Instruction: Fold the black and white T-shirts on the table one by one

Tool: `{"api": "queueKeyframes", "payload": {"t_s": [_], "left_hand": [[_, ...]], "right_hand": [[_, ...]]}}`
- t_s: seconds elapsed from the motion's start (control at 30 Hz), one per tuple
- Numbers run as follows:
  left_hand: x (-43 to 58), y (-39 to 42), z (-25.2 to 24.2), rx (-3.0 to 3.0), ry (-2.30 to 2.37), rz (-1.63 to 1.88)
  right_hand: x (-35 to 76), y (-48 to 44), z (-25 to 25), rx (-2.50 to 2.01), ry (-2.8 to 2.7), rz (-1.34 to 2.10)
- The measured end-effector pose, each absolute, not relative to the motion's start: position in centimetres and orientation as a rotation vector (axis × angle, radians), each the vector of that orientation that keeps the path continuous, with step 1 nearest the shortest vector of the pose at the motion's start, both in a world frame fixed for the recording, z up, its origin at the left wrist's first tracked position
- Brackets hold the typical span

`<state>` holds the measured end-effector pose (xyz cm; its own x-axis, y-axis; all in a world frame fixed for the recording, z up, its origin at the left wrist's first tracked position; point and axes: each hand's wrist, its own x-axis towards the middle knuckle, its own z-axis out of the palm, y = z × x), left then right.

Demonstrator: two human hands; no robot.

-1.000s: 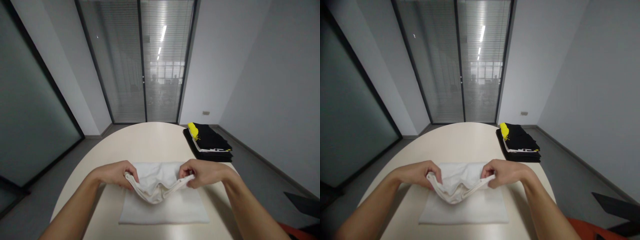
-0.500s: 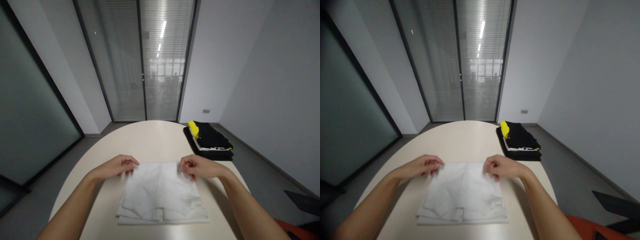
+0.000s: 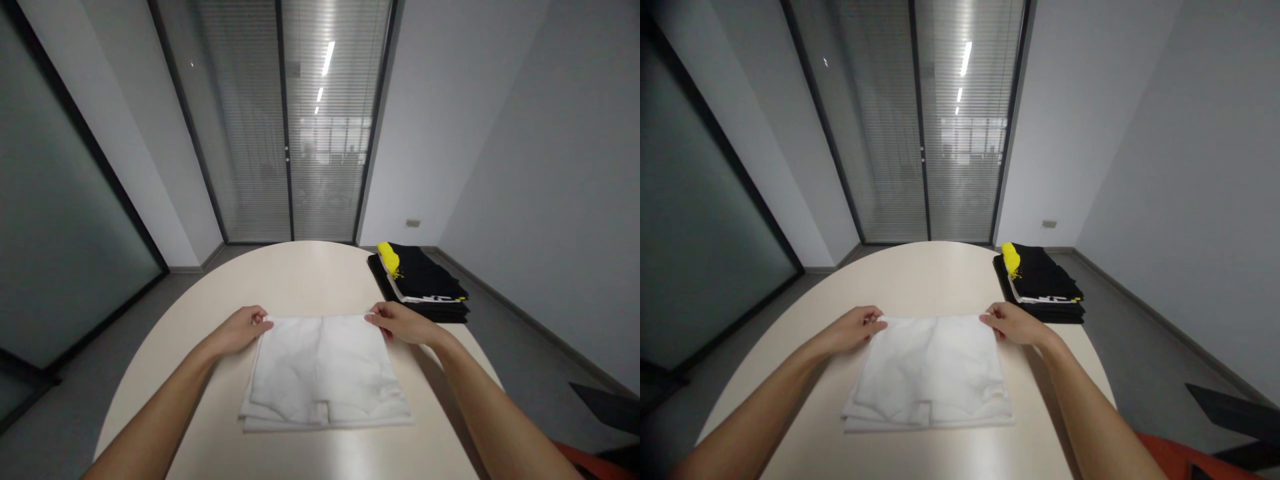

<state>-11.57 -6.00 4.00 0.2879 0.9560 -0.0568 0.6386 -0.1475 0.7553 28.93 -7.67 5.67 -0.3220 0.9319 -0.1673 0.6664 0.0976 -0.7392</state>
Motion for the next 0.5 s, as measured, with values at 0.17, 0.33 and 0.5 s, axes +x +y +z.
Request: {"api": "queueKeyframes", "payload": {"t_s": [0.17,0.33,0.5], "left_hand": [[-10.1,-3.6,2.7,1.840,1.566,1.058],[-9.1,-2.0,1.5,1.767,1.649,1.103],[-9.8,-3.6,1.6,1.794,1.660,1.001]], "right_hand": [[27.7,-4.4,3.2,-1.536,-1.790,0.625],[26.9,-2.6,1.5,-1.575,-1.730,0.537],[26.8,-4.3,2.6,-1.570,-1.750,0.410]]}}
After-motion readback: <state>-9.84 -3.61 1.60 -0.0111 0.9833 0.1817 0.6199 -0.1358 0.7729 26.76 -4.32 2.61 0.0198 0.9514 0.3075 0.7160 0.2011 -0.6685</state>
